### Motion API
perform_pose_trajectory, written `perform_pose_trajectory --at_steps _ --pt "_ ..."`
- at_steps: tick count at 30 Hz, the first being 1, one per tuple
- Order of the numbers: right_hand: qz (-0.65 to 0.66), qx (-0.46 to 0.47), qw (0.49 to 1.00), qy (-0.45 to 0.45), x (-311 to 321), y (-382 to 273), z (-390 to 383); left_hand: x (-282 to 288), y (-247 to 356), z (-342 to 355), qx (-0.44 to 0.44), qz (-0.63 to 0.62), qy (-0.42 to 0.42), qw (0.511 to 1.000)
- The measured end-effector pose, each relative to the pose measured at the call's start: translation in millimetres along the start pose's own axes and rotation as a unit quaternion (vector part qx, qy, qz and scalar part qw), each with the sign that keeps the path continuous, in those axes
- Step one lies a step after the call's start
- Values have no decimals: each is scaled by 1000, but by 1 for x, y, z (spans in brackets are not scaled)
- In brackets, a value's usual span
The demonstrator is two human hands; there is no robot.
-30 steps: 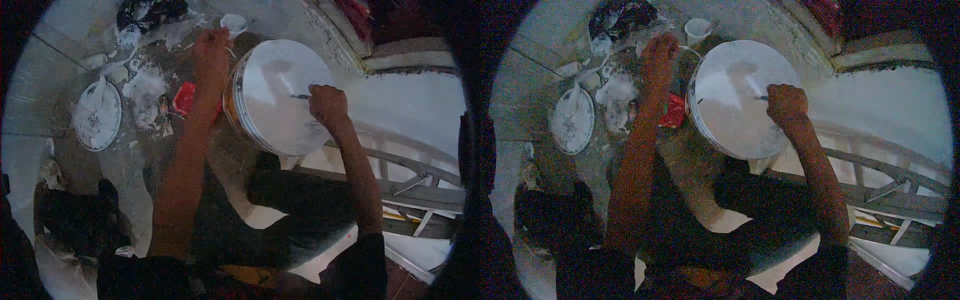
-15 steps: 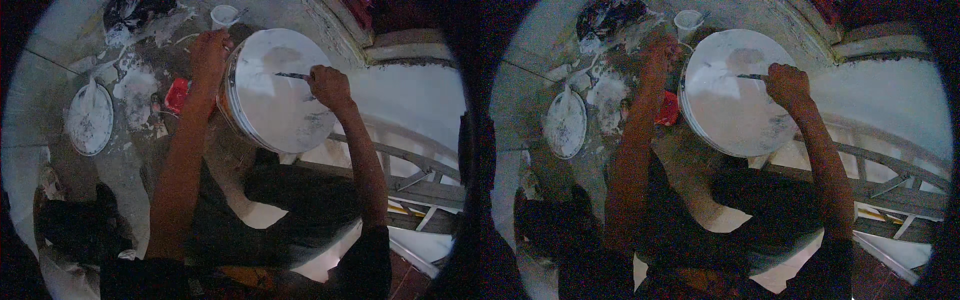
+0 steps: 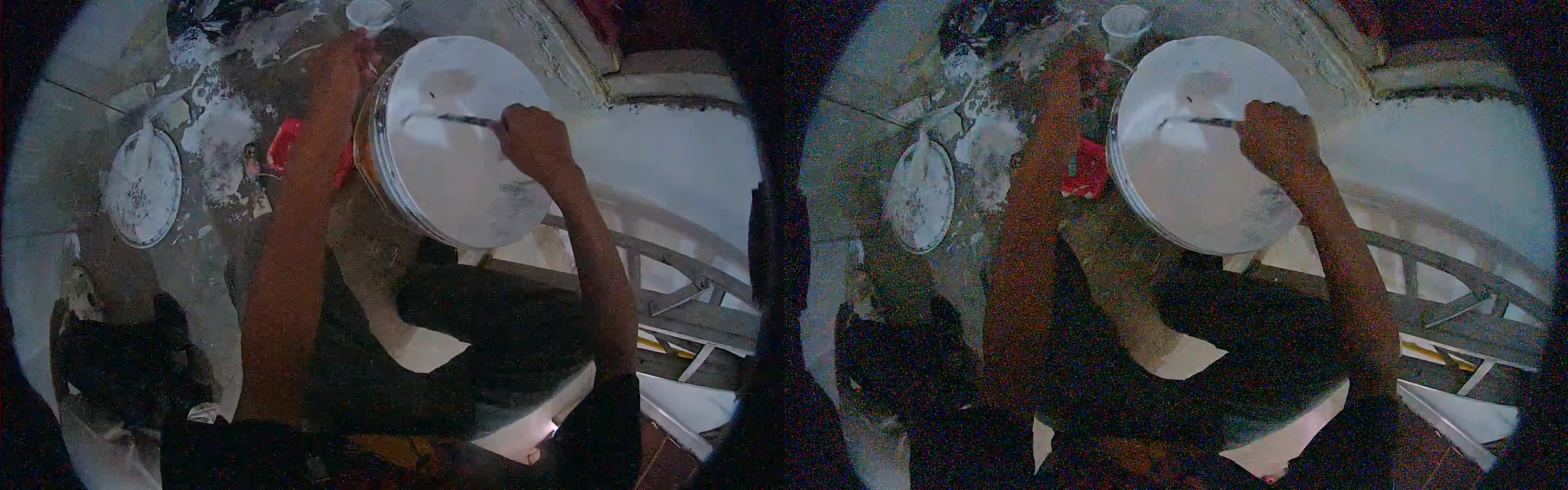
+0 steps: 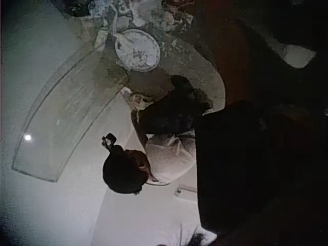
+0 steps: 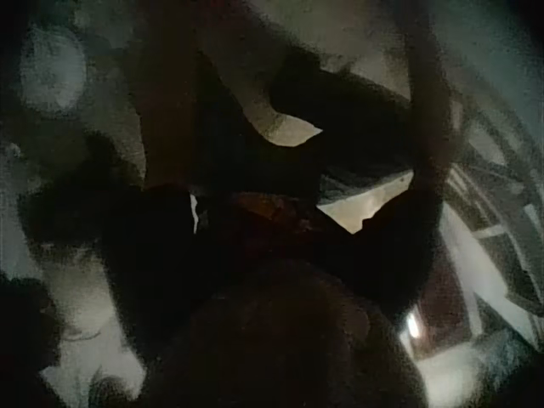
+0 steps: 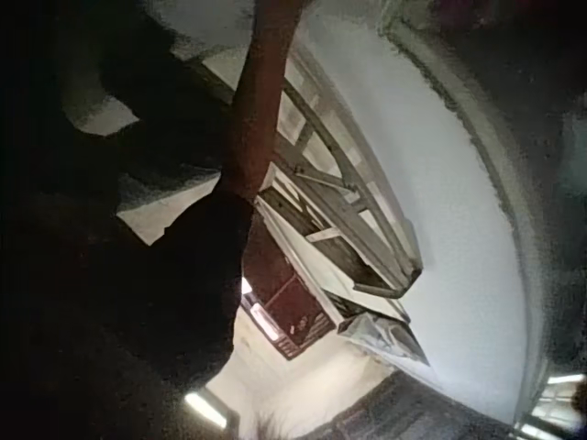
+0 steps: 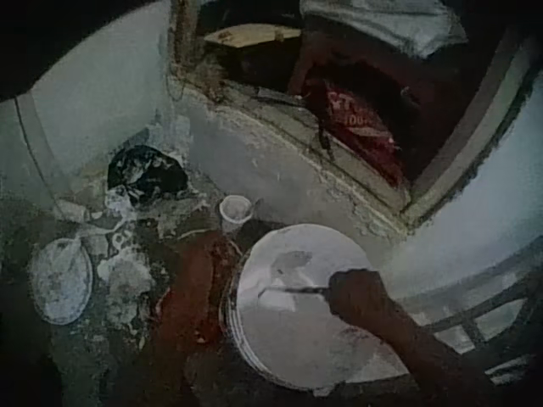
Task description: Mixing white paint in a large bucket using a brush while assisting with indoor wall repairs.
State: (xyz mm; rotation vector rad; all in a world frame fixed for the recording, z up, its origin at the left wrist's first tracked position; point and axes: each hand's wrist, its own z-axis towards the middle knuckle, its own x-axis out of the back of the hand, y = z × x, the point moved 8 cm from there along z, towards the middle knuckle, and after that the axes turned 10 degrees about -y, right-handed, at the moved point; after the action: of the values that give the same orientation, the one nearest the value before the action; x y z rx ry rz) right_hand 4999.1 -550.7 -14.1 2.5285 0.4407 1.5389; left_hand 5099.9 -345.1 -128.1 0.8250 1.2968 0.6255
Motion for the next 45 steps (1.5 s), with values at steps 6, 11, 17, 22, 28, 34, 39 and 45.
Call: perform_pose_trajectory --at_steps 6,11,17,22,28,34,39,45 --pt "-100 -39 992 -65 0 -5 -8 -4 19 -8 55 131 54 988" --pt "-56 102 985 -124 4 -47 -20 0 -8 2 -17 -84 -5 996" --pt "61 -3 998 8 -3 5 8 -8 27 -3 -67 261 -20 963" --pt "-59 -44 996 -53 -3 9 -8 -11 23 -14 120 89 117 982" --pt "-17 189 981 -32 40 -105 -10 165 -35 88 142 -32 20 989" --pt "32 -29 999 3 2 6 8 -10 28 8 -81 564 8 822" --pt "-92 -19 992 -81 -12 13 -4 -22 8 -10 42 170 54 983" --pt "26 89 989 -118 5 -42 -5 -17 52 -24 -52 409 43 910"
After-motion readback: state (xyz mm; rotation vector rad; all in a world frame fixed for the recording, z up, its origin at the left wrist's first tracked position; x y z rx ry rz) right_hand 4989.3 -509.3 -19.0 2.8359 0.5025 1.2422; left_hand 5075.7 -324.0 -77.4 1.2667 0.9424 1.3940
